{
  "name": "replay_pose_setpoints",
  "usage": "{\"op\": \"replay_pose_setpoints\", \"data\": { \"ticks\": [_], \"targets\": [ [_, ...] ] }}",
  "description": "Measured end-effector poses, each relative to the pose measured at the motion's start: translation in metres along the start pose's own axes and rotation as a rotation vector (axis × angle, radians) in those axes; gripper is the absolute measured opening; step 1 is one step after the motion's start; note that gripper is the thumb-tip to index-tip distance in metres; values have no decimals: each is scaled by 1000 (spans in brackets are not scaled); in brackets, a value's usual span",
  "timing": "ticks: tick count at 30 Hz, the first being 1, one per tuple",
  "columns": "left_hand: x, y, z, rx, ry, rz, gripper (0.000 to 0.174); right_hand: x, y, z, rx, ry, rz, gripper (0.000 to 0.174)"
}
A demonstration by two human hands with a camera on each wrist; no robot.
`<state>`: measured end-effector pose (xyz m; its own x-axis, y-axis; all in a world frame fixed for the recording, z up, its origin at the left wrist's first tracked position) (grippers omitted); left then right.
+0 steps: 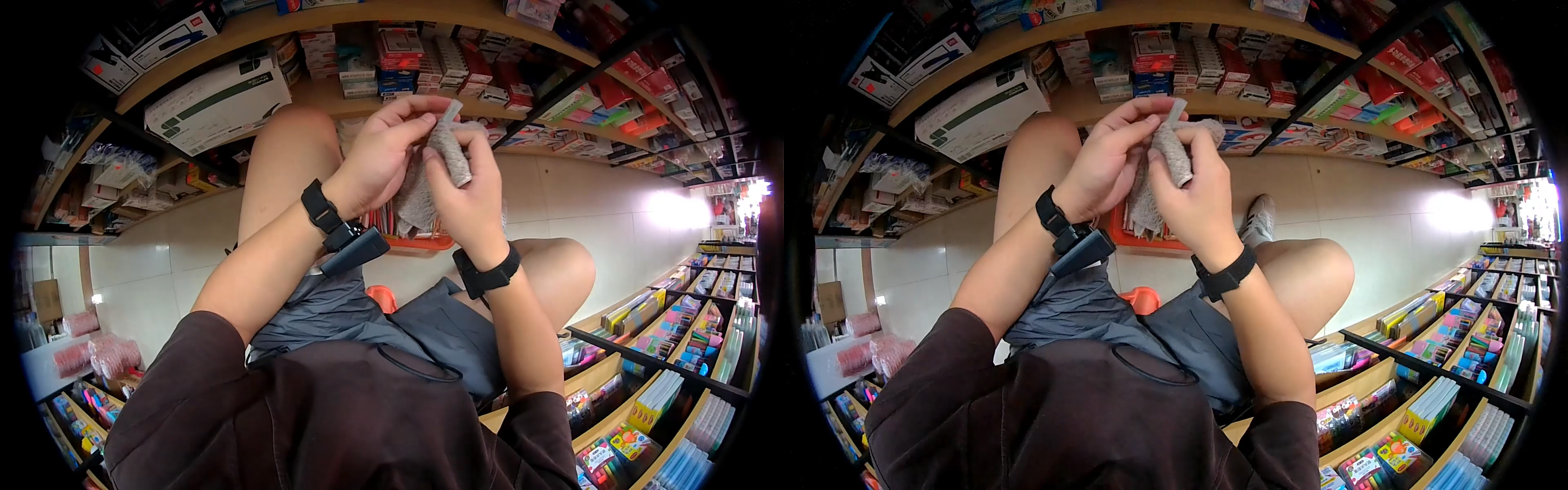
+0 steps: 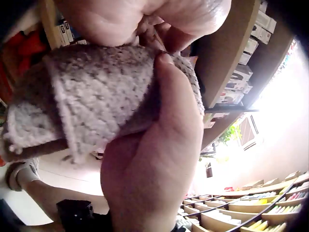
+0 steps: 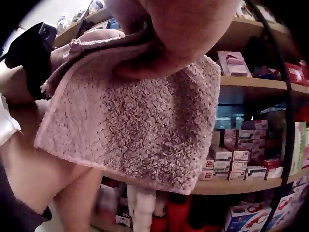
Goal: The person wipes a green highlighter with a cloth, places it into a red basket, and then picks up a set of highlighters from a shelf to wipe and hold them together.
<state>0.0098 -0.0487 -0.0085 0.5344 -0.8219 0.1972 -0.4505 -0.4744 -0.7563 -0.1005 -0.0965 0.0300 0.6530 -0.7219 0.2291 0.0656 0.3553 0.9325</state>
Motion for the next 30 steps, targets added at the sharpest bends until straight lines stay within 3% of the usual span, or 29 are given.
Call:
{"op": "replay_pose_setpoints", "data": {
  "ticks": [10,15,24,30],
  "targets": [
    [-8,2,-11,146,134,-35,26,12,-1,33,290,-90,-120,17],
    [-11,2,-15,260,185,-63,26,21,-7,38,452,5,-187,19],
    [-8,-11,-11,340,191,-163,23,21,-3,28,330,149,-196,31],
    [-10,-14,-14,450,229,-200,22,25,-6,34,150,226,-201,29]
  ]
}}
Point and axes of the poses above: each hand's wrist, its own x-axis towards the middle knuckle, its own z-axis out of the back of the hand, y = z × x, the point moved 8 cm from there along x, towards the middle knuckle, and after that the axes turned 14 degrees about -z, right-handed, at the moved point
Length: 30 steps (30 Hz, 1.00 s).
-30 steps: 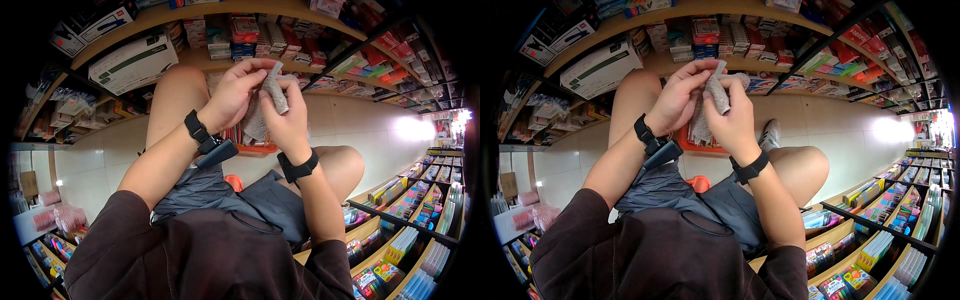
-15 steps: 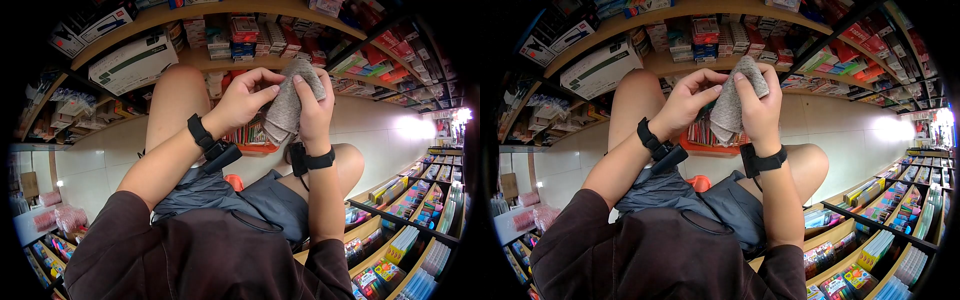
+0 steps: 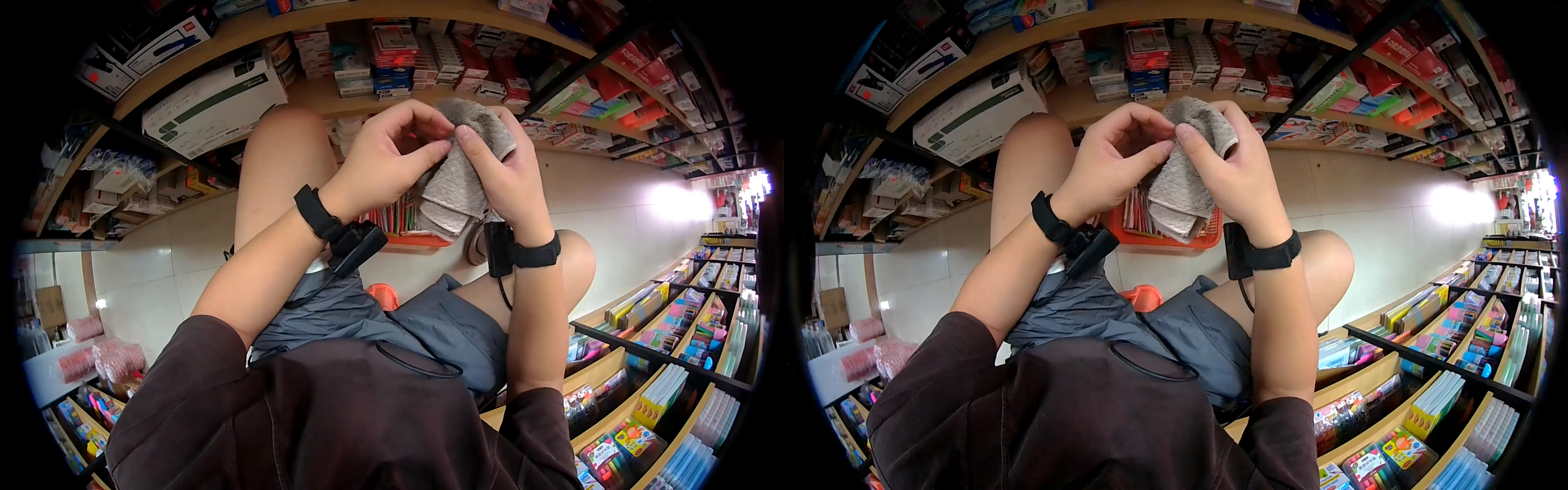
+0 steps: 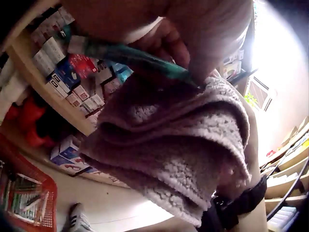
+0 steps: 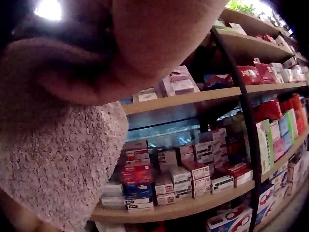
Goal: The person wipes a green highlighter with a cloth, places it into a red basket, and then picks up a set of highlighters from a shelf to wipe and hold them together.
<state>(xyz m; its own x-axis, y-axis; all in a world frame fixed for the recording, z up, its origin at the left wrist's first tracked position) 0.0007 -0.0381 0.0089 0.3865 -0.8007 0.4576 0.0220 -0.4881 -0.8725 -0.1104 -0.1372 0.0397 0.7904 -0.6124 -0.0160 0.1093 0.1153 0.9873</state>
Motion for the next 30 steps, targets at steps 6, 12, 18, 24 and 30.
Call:
{"op": "replay_pose_setpoints", "data": {
  "ticks": [6,12,18,24,30],
  "targets": [
    [0,-1,2,111,-4,-54,30,0,-3,1,-14,-67,14,22],
    [0,4,2,-37,-36,62,39,-1,2,3,0,-52,-6,21],
    [1,1,6,84,-41,-22,37,0,-1,0,-17,-80,42,20],
    [10,4,35,146,-289,-32,31,1,-4,-9,-193,-42,28,27],
    [9,22,70,-368,-576,166,26,-2,-12,-26,-286,70,-59,32]
  ]
}}
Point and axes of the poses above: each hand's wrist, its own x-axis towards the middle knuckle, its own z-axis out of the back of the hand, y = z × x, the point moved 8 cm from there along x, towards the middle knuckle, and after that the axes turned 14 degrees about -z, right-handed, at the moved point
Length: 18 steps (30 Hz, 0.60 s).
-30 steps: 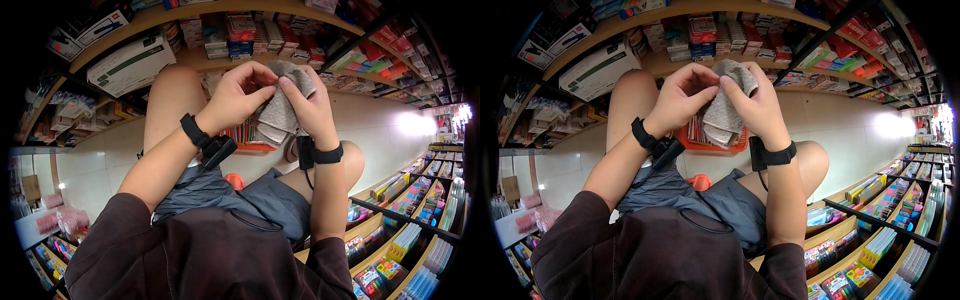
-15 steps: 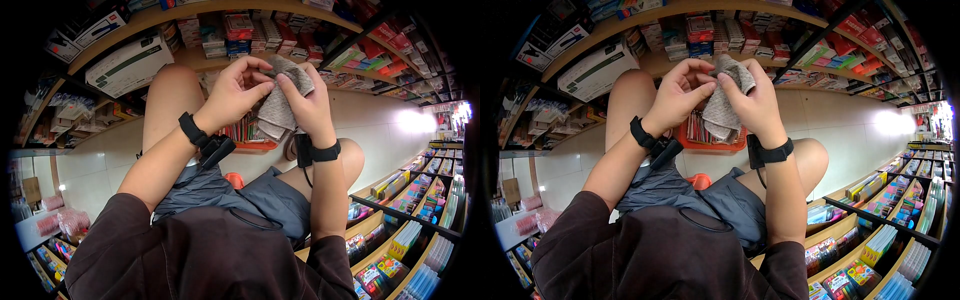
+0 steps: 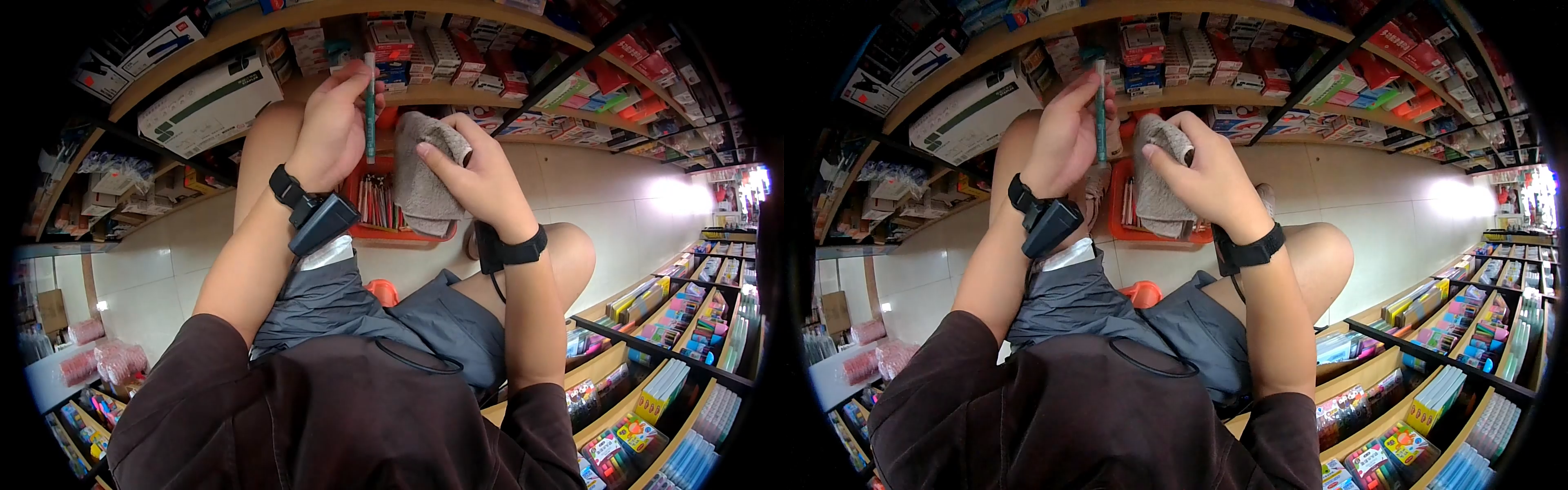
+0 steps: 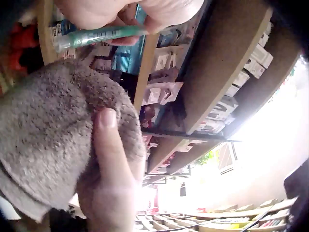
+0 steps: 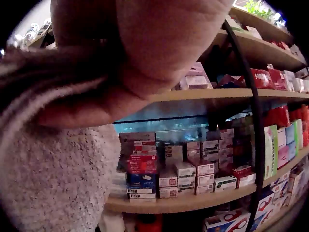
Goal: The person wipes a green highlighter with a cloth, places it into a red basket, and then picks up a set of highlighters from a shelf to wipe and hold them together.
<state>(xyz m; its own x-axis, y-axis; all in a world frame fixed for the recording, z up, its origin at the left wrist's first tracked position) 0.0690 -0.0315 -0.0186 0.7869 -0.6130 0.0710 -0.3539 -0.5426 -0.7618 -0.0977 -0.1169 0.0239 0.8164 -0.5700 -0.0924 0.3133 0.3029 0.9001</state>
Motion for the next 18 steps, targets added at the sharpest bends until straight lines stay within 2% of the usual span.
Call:
{"op": "replay_pose_setpoints", "data": {
  "ticks": [4,7,10,16,18],
  "targets": [
    [-3,11,-2,-163,53,144,26,4,-17,-7,91,18,-60,34],
    [-3,9,-6,-246,31,133,27,2,-23,-29,167,116,-105,36],
    [-1,6,-7,-306,42,95,26,-2,-18,-48,375,157,-118,37],
    [-3,-7,-10,-173,60,-45,29,-8,-5,-41,459,32,-127,32],
    [-7,-8,-17,-112,163,-10,33,-4,-7,-35,577,-26,-90,26]
  ]
}}
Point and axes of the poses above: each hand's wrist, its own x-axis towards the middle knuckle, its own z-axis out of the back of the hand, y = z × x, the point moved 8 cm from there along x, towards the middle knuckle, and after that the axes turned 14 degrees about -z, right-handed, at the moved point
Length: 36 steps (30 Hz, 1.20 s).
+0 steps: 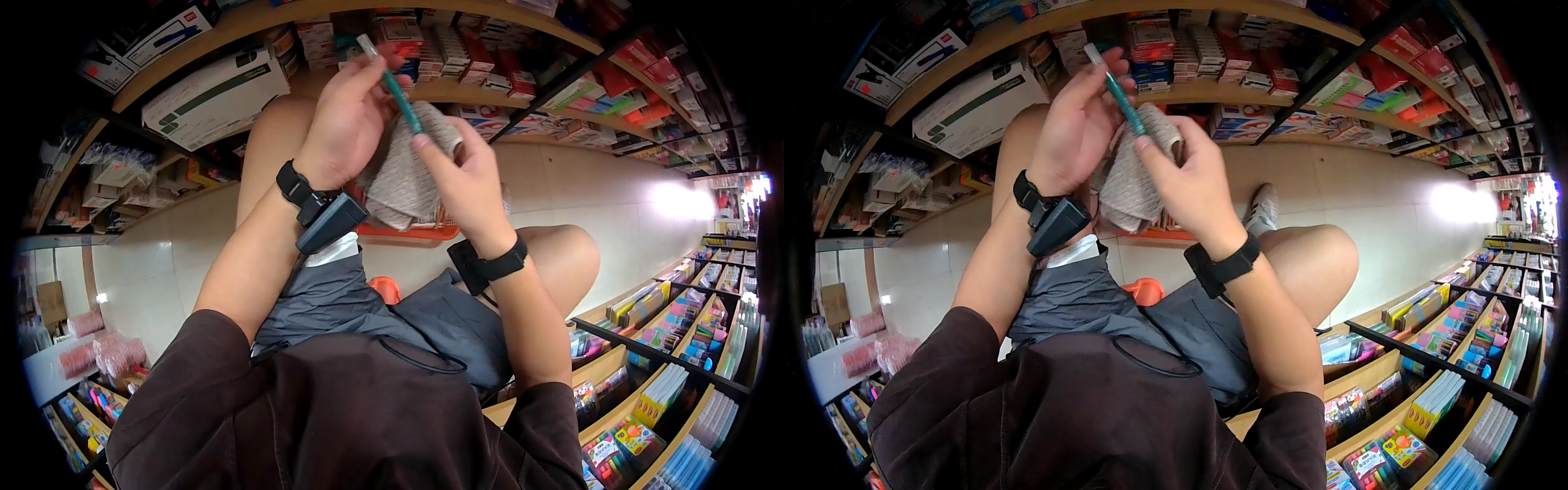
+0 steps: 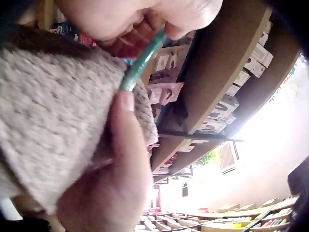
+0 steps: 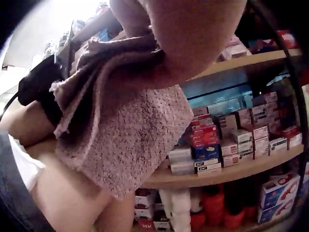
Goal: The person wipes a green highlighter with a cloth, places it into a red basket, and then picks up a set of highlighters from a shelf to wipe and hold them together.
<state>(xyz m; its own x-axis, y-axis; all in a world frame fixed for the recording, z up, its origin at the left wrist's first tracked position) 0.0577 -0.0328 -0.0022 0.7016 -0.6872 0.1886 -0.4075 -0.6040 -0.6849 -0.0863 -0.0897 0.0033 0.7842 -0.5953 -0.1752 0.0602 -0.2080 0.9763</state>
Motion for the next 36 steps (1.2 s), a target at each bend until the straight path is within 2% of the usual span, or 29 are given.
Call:
{"op": "replay_pose_setpoints", "data": {
  "ticks": [5,23,36],
  "targets": [
    [-14,2,-30,168,268,21,43,3,10,22,98,-75,38,22],
    [-10,4,-20,301,188,-3,28,-8,22,21,-25,-138,148,21],
    [-11,1,-21,310,133,-74,31,-10,26,20,-47,-156,197,21]
  ]
}}
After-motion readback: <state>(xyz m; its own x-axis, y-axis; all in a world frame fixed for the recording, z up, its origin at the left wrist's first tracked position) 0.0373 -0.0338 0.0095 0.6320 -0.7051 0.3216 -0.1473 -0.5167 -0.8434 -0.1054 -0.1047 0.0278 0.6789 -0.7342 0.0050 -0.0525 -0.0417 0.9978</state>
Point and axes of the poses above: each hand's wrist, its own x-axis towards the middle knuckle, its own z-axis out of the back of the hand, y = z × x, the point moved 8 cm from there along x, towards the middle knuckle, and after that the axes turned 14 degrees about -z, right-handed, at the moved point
